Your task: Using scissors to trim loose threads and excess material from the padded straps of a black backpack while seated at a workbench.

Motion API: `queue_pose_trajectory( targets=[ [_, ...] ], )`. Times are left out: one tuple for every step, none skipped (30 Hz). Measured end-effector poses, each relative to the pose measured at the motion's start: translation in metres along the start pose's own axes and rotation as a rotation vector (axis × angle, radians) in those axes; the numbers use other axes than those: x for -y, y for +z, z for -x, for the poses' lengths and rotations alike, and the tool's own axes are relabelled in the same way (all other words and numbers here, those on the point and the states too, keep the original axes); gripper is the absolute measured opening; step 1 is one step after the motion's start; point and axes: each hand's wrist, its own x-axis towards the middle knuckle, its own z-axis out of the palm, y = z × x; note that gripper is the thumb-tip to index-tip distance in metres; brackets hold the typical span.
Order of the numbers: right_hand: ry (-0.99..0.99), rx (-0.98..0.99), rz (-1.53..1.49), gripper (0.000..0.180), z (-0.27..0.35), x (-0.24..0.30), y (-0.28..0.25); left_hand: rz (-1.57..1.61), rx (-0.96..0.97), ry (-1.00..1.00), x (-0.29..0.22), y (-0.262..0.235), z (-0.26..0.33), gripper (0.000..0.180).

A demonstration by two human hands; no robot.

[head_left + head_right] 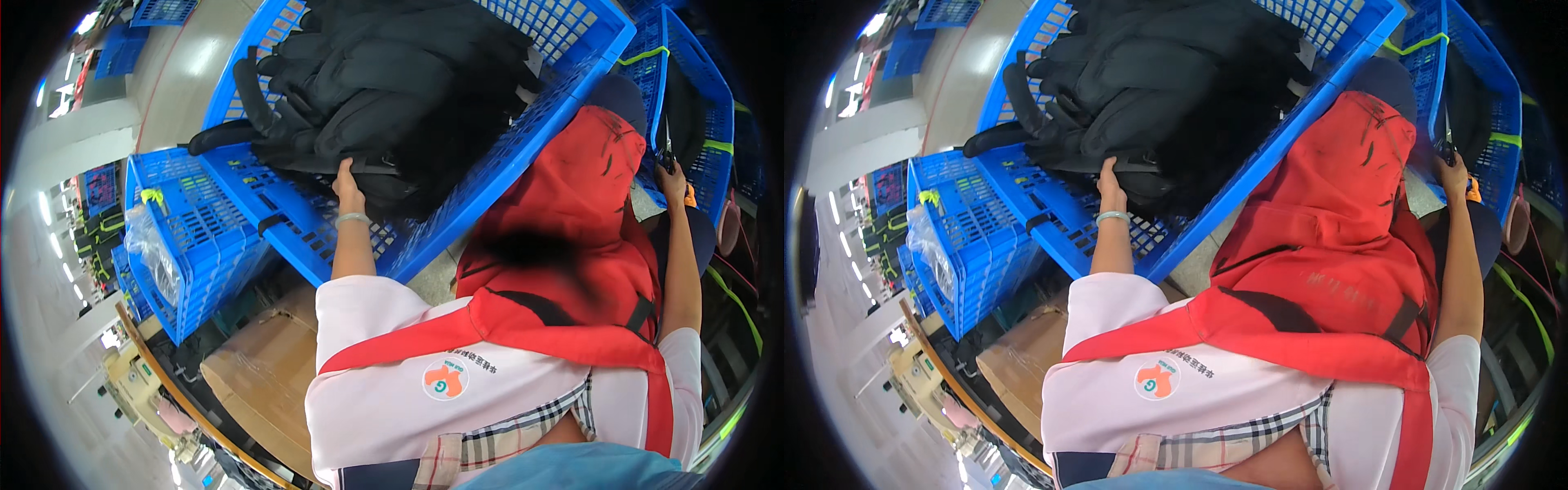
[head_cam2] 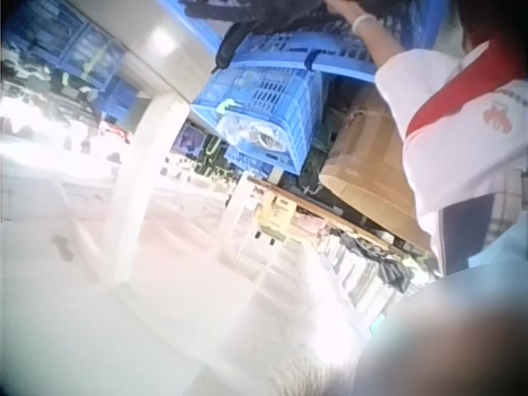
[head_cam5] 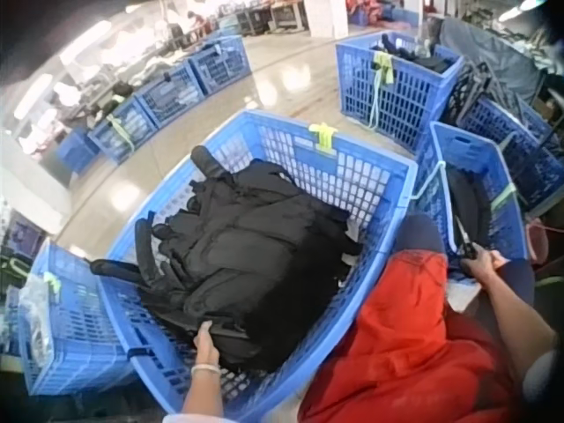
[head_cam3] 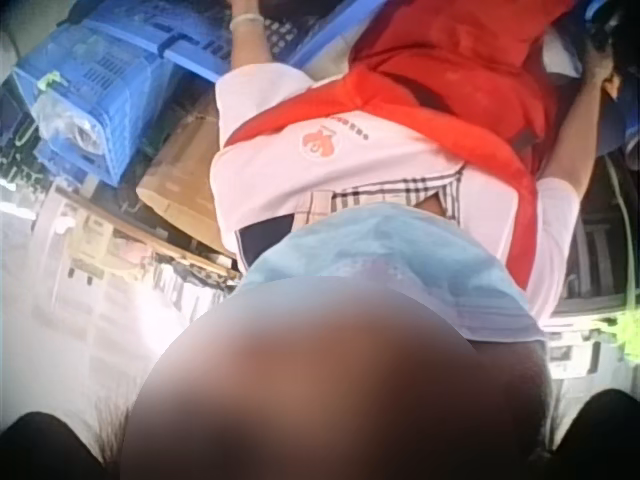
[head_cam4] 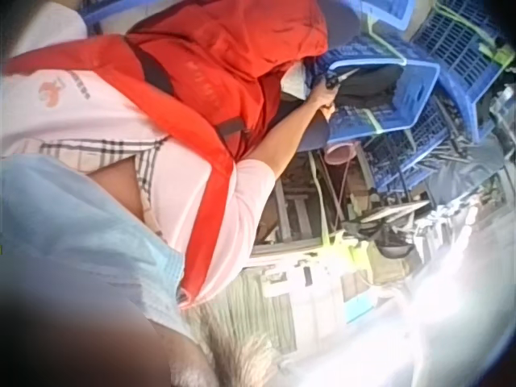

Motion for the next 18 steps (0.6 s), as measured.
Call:
queue_pose_trajectory(
  targets=[
    [-0.003, 0.009, -0.016, 0.040, 0.001, 0.005, 0.004, -0.005, -0.022, 0.009, -0.013, -0.005, 0.019, 0.045],
    [-0.002, 0.010, -0.028, 0.041, 0.001, 0.007, 0.006, 0.081, 0.049, 0.003, -0.024, -0.007, 0.040, 0.042],
    [0.008, 0.014, -0.040, 0.041, -0.002, -0.003, -0.001, 0.169, 0.138, -0.012, -0.030, -0.004, 0.060, 0.040],
    [0.009, 0.017, -0.046, 0.041, -0.004, -0.003, 0.001, 0.167, 0.135, -0.007, -0.034, -0.008, 0.074, 0.040],
    [-0.039, 0.000, -0.008, 0.041, -0.007, -0.004, 0.000, 0.242, 0.234, 0.007, -0.036, -0.011, 0.089, 0.038],
    [-0.084, -0.014, 0.026, 0.042, -0.007, -0.004, 0.001, 0.313, 0.332, 0.024, -0.040, -0.015, 0.105, 0.036],
    [-0.110, -0.006, -0.025, 0.042, -0.007, 0.000, 0.005, 0.322, 0.398, 0.099, -0.042, -0.018, 0.120, 0.037],
    [-0.106, -0.002, -0.034, 0.042, -0.004, 0.003, 0.010, 0.315, 0.395, 0.107, -0.044, -0.013, 0.133, 0.037],
    [-0.124, -0.024, -0.004, 0.043, -0.003, 0.002, 0.007, 0.281, 0.413, 0.195, -0.045, -0.002, 0.146, 0.040],
    [-0.150, -0.042, 0.023, 0.044, -0.004, 0.004, 0.007, 0.251, 0.421, 0.285, -0.045, 0.004, 0.150, 0.043],
    [-0.118, -0.010, 0.009, 0.044, -0.003, 0.005, 0.006, 0.230, 0.442, 0.296, -0.048, 0.015, 0.150, 0.049],
    [-0.120, -0.016, 0.009, 0.044, -0.002, 0.005, 0.004, 0.173, 0.453, 0.351, -0.049, 0.029, 0.145, 0.051],
    [-0.148, -0.039, 0.013, 0.044, -0.001, 0.003, 0.004, 0.168, 0.494, 0.388, -0.049, 0.047, 0.139, 0.057],
    [-0.178, -0.057, 0.016, 0.045, 0.002, 0.002, 0.003, 0.161, 0.530, 0.424, -0.047, 0.061, 0.132, 0.063],
    [-0.159, -0.048, 0.042, 0.046, 0.005, 0.007, 0.003, 0.068, 0.416, 0.446, -0.042, 0.073, 0.129, 0.072],
    [-0.160, -0.051, 0.037, 0.046, 0.007, 0.010, 0.001, -0.022, 0.306, 0.471, -0.038, 0.089, 0.125, 0.082],
    [-0.202, -0.016, -0.013, 0.045, 0.001, 0.038, 0.009, -0.175, 0.163, 0.583, -0.036, 0.080, 0.081, 0.104],
    [-0.211, 0.014, -0.035, 0.045, 0.001, 0.048, 0.012, -0.286, 0.126, 0.731, -0.027, 0.074, 0.060, 0.119]
  ],
)
